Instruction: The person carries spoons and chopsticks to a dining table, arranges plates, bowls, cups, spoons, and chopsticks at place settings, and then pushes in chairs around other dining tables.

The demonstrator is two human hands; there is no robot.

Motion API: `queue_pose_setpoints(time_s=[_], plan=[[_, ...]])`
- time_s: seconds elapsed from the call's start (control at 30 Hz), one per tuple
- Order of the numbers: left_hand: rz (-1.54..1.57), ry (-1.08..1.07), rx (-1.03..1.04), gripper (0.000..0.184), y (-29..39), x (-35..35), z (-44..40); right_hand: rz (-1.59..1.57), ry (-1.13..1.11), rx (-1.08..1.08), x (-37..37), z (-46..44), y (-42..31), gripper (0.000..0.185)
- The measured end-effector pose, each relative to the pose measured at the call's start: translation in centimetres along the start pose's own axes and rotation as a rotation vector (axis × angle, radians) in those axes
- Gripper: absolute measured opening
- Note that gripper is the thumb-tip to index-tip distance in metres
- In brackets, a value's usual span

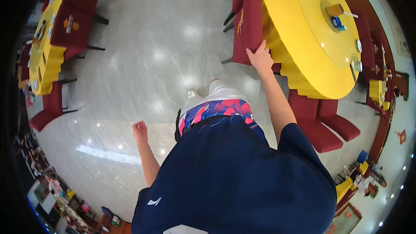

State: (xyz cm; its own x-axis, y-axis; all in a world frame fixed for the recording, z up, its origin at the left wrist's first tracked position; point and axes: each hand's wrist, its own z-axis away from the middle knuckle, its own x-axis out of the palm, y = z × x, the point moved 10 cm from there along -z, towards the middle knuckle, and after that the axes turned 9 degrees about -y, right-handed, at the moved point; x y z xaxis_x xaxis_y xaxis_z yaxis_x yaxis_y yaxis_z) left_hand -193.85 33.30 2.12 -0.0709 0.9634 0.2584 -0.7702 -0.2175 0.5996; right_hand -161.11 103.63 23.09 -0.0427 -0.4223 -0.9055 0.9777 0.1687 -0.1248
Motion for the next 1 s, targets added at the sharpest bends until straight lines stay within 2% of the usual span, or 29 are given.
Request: queue_pose_setpoints(time_s=[0.07,0.2,0.27,0.4,0.43,0.47,0.53,0.57,0.67,0.73,0.8,0.83,0.93,1.0], plan=[[-0.203,-0.103,0.022,0.026,5.1,6.1,-6.1,-0.045,0.025,-0.009,-0.2,-0.5,-0.9,0.094],[-0.589,-0.204,0.135,0.029,12.6,24.9,-10.8,-0.081,0.048,0.054,-0.3,-1.8,-1.9,0.094],[-0.743,-0.303,0.200,0.029,13.5,35.1,-12.7,-0.084,0.019,0.093,-0.6,-2.3,-2.4,0.093],[-1.116,-0.734,0.469,0.024,9.5,56.7,-12.5,-0.179,0.048,0.124,-1.0,-2.3,-2.6,0.088],[-1.491,-0.685,0.741,0.029,8.6,62.8,-8.1,-0.186,0.042,0.135,-1.6,-2.4,-2.8,0.087],[-1.531,-0.826,0.854,0.049,6.7,68.2,-4.7,-0.200,0.030,0.156,-1.8,-2.4,-2.9,0.087],[-1.687,-1.115,1.039,0.071,2.6,77.2,-0.2,-0.337,0.024,0.211,-0.8,-2.9,-2.3,0.088],[-1.796,-1.178,1.121,0.076,1.0,81.1,1.3,-0.385,0.035,0.215,-0.9,-3.2,-2.3,0.087],[-1.980,-1.315,1.242,0.084,-2.3,90.8,2.4,-0.498,0.008,0.316,-1.2,-3.9,-2.1,0.088],[-2.033,-1.423,1.249,0.087,-5.6,95.7,3.4,-0.484,-0.033,0.277,-1.8,-4.1,-2.2,0.086],[-2.218,-1.446,1.335,0.088,-7.6,100.0,3.7,-0.503,-0.028,0.345,-1.2,-3.8,-1.7,0.085],[-2.224,-1.494,1.329,0.088,-8.4,101.7,3.7,-0.516,0.008,0.342,-1.4,-3.9,-1.8,0.085],[-2.349,-1.766,1.485,0.086,-13.7,103.8,5.6,-0.547,0.091,0.377,-1.6,-2.8,-0.1,0.079],[-2.424,-1.910,1.363,0.083,-16.7,103.9,5.5,-0.554,-0.025,0.436,-0.4,-2.6,0.7,0.073]])
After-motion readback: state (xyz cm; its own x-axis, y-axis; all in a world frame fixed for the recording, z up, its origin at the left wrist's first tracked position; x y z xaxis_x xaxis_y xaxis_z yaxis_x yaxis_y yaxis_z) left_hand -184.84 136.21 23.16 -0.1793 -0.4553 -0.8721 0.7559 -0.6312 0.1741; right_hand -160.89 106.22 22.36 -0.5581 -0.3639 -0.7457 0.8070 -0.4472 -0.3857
